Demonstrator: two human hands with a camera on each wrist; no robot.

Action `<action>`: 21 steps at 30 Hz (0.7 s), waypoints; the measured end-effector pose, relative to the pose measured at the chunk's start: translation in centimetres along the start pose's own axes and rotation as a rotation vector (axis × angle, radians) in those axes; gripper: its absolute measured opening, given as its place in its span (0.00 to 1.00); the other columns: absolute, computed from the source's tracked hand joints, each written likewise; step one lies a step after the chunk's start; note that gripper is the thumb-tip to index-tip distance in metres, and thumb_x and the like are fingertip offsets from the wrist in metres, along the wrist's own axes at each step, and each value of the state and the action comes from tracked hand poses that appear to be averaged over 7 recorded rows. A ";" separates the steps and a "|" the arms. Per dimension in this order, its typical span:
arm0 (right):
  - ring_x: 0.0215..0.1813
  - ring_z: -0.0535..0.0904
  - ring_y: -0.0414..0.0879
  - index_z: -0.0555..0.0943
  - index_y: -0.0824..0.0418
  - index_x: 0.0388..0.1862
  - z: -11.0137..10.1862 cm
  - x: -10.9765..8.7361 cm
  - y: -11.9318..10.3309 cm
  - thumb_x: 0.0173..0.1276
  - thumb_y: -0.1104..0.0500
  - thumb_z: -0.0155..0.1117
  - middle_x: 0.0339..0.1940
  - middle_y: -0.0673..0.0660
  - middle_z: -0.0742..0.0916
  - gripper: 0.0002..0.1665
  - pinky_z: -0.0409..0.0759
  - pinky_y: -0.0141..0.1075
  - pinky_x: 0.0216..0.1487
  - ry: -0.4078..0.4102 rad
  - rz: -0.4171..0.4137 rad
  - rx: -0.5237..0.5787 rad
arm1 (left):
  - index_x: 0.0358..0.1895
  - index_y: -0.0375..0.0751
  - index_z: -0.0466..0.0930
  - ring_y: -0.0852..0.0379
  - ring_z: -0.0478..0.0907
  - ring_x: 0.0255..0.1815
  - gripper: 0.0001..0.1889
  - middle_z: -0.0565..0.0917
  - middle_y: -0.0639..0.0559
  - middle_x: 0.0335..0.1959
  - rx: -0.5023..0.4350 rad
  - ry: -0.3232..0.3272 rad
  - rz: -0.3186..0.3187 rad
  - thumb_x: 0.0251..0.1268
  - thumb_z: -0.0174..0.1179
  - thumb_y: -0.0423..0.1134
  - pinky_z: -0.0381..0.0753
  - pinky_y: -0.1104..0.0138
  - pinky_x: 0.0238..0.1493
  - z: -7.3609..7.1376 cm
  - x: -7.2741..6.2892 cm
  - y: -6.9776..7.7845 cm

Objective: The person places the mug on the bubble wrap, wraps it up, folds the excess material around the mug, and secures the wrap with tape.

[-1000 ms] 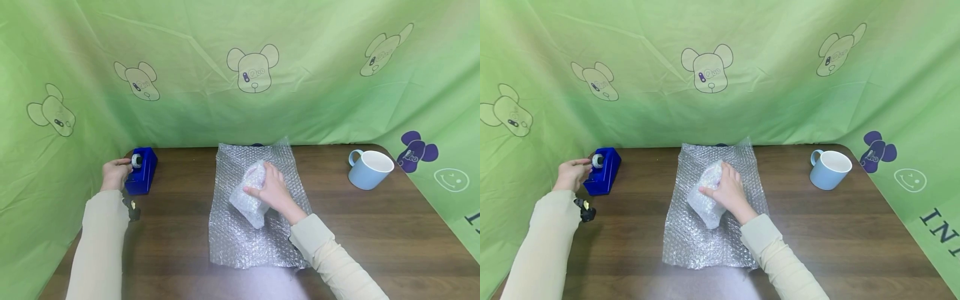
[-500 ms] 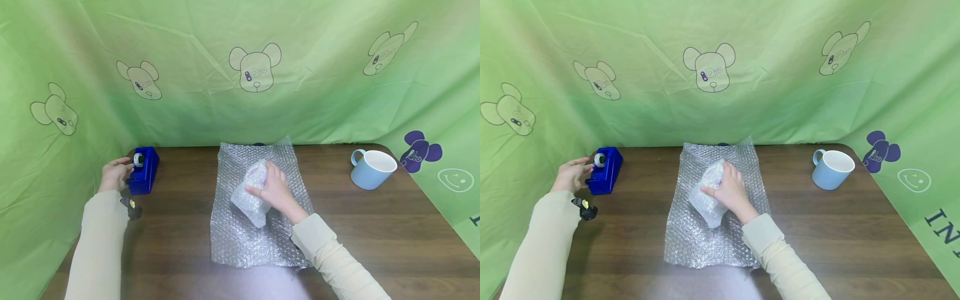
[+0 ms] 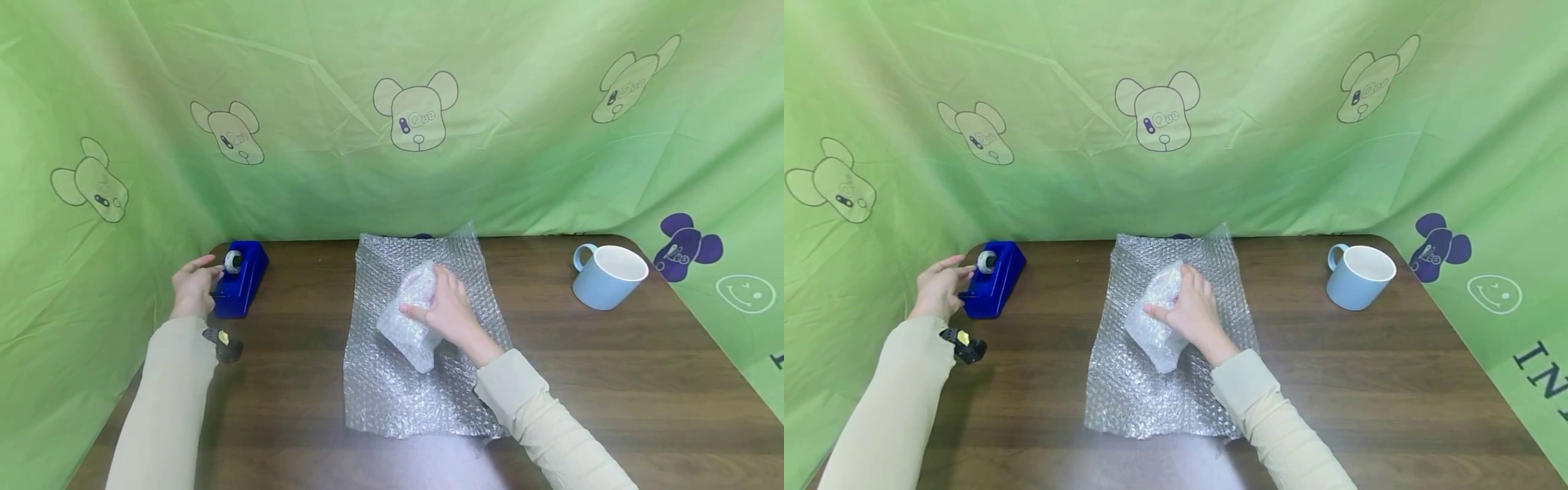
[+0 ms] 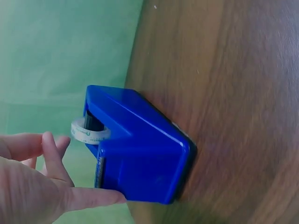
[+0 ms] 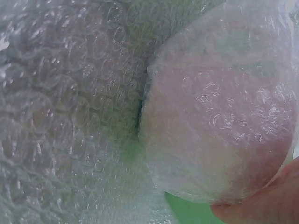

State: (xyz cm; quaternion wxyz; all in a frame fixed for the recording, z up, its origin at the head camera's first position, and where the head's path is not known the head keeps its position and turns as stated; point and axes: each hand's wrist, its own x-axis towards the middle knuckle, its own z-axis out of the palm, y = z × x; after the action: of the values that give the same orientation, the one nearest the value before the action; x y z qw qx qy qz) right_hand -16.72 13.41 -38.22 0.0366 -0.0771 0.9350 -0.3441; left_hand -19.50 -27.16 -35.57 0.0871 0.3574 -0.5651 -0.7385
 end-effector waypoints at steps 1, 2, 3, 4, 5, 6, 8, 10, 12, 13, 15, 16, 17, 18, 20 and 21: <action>0.77 0.47 0.64 0.45 0.66 0.76 0.0 0.0 0.0 0.54 0.39 0.70 0.78 0.66 0.54 0.64 0.49 0.61 0.75 0.000 0.001 0.001 | 0.27 0.53 0.76 0.68 0.74 0.20 0.17 0.78 0.61 0.14 -0.030 -0.002 -0.010 0.66 0.50 0.24 0.75 0.81 0.27 0.1 -0.1 0.0; 0.77 0.47 0.64 0.45 0.66 0.76 0.0 0.0 0.0 0.54 0.39 0.70 0.78 0.66 0.54 0.64 0.49 0.61 0.75 0.001 0.001 0.000 | 0.26 0.52 0.76 0.67 0.74 0.18 0.17 0.78 0.60 0.13 -0.067 -0.005 -0.020 0.66 0.50 0.23 0.75 0.81 0.26 0.1 -0.2 0.1; 0.77 0.47 0.64 0.45 0.66 0.76 0.0 0.0 0.0 0.54 0.39 0.70 0.78 0.66 0.53 0.64 0.49 0.61 0.75 0.001 0.002 -0.001 | 0.25 0.51 0.76 0.66 0.74 0.17 0.18 0.78 0.59 0.12 -0.104 -0.006 -0.033 0.65 0.49 0.22 0.75 0.81 0.24 0.2 -0.2 0.1; 0.77 0.47 0.64 0.45 0.66 0.76 0.0 0.0 0.0 0.54 0.39 0.70 0.78 0.66 0.53 0.64 0.49 0.61 0.75 0.001 0.002 -0.001 | 0.24 0.50 0.76 0.66 0.74 0.16 0.18 0.78 0.57 0.12 -0.139 -0.007 -0.044 0.65 0.48 0.21 0.75 0.81 0.22 0.2 -0.3 0.2; 0.77 0.47 0.64 0.45 0.66 0.76 0.0 0.0 0.0 0.54 0.39 0.70 0.78 0.66 0.53 0.64 0.49 0.62 0.75 0.001 0.003 0.000 | 0.24 0.49 0.76 0.65 0.74 0.15 0.19 0.78 0.56 0.11 -0.170 -0.006 -0.053 0.64 0.48 0.21 0.75 0.81 0.21 0.3 -0.3 0.2; 0.77 0.47 0.64 0.45 0.66 0.76 0.0 0.0 0.0 0.54 0.39 0.70 0.78 0.66 0.53 0.64 0.49 0.61 0.75 0.001 0.004 0.002 | 0.23 0.48 0.76 0.64 0.74 0.14 0.19 0.78 0.55 0.11 -0.192 -0.005 -0.060 0.64 0.47 0.20 0.74 0.80 0.19 0.3 -0.4 0.3; 0.77 0.47 0.64 0.45 0.66 0.76 0.0 0.0 0.0 0.54 0.40 0.70 0.78 0.66 0.53 0.64 0.49 0.62 0.74 0.001 0.004 0.006 | 0.24 0.47 0.75 0.64 0.74 0.12 0.18 0.77 0.53 0.10 -0.229 0.001 -0.071 0.63 0.46 0.19 0.73 0.80 0.17 0.4 -0.5 0.3; 0.77 0.47 0.64 0.45 0.66 0.76 0.0 0.0 0.0 0.54 0.39 0.70 0.78 0.66 0.53 0.64 0.49 0.62 0.74 0.002 0.003 0.006 | 0.25 0.46 0.75 0.64 0.74 0.12 0.18 0.78 0.53 0.10 -0.268 0.007 -0.086 0.63 0.46 0.19 0.74 0.80 0.18 0.4 -0.5 0.4; 0.77 0.47 0.64 0.45 0.66 0.76 0.0 0.0 0.0 0.54 0.39 0.70 0.78 0.66 0.54 0.64 0.49 0.62 0.74 0.002 0.003 0.004 | 0.26 0.46 0.76 0.63 0.74 0.13 0.18 0.78 0.52 0.10 -0.319 0.014 -0.106 0.63 0.46 0.19 0.75 0.80 0.19 0.4 -0.5 0.4; 0.77 0.47 0.64 0.45 0.66 0.76 0.0 0.0 0.1 0.54 0.39 0.70 0.78 0.66 0.53 0.64 0.49 0.62 0.74 0.002 0.003 0.003 | 0.26 0.46 0.76 0.63 0.74 0.13 0.18 0.78 0.51 0.11 -0.347 0.018 -0.117 0.63 0.46 0.18 0.76 0.79 0.19 0.4 -0.5 0.4; 0.77 0.47 0.64 0.45 0.66 0.76 0.0 0.0 0.1 0.55 0.39 0.69 0.78 0.66 0.53 0.64 0.49 0.62 0.74 0.001 0.004 0.000 | 0.27 0.45 0.76 0.62 0.75 0.13 0.18 0.78 0.50 0.11 -0.406 0.030 -0.137 0.63 0.46 0.18 0.77 0.79 0.20 0.5 -0.5 0.4; 0.77 0.47 0.64 0.45 0.65 0.76 0.0 0.0 0.1 0.55 0.39 0.69 0.78 0.66 0.53 0.64 0.49 0.62 0.74 0.000 0.006 0.002 | 0.27 0.44 0.76 0.62 0.75 0.13 0.18 0.78 0.50 0.12 -0.434 0.037 -0.142 0.62 0.45 0.17 0.77 0.79 0.19 0.5 -0.4 0.4; 0.77 0.47 0.64 0.44 0.65 0.76 0.0 0.0 0.1 0.55 0.39 0.69 0.78 0.66 0.53 0.64 0.49 0.62 0.74 -0.001 0.007 0.004 | 0.28 0.44 0.76 0.62 0.75 0.12 0.18 0.78 0.50 0.12 -0.457 0.047 -0.146 0.62 0.45 0.17 0.77 0.79 0.19 0.5 -0.4 0.3; 0.78 0.46 0.64 0.44 0.65 0.77 0.0 0.0 0.1 0.55 0.39 0.69 0.78 0.66 0.53 0.64 0.49 0.62 0.74 -0.003 0.009 0.007 | 0.28 0.44 0.76 0.62 0.76 0.13 0.18 0.82 0.52 0.19 -0.479 0.053 -0.153 0.62 0.45 0.17 0.78 0.79 0.21 0.5 -0.3 0.3; 0.77 0.46 0.64 0.44 0.65 0.77 -0.1 0.0 0.0 0.54 0.39 0.69 0.78 0.66 0.53 0.64 0.49 0.62 0.74 -0.003 0.009 0.010 | 0.30 0.44 0.76 0.61 0.76 0.13 0.17 0.83 0.56 0.31 -0.514 0.062 -0.164 0.62 0.46 0.17 0.79 0.79 0.22 0.4 -0.1 0.2; 0.77 0.47 0.64 0.44 0.65 0.77 -0.1 0.0 0.1 0.54 0.39 0.69 0.78 0.66 0.53 0.65 0.49 0.62 0.74 -0.003 0.008 0.011 | 0.31 0.44 0.75 0.61 0.76 0.13 0.17 0.82 0.58 0.39 -0.528 0.061 -0.173 0.62 0.46 0.17 0.79 0.79 0.24 0.4 -0.1 0.2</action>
State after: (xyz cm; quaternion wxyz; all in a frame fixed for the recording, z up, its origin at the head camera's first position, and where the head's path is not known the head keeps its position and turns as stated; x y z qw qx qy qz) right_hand -16.71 13.50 -38.20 0.0398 -0.0735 0.9334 -0.3491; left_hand -19.76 -26.85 -35.27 0.1307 0.3914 -0.3175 -0.8538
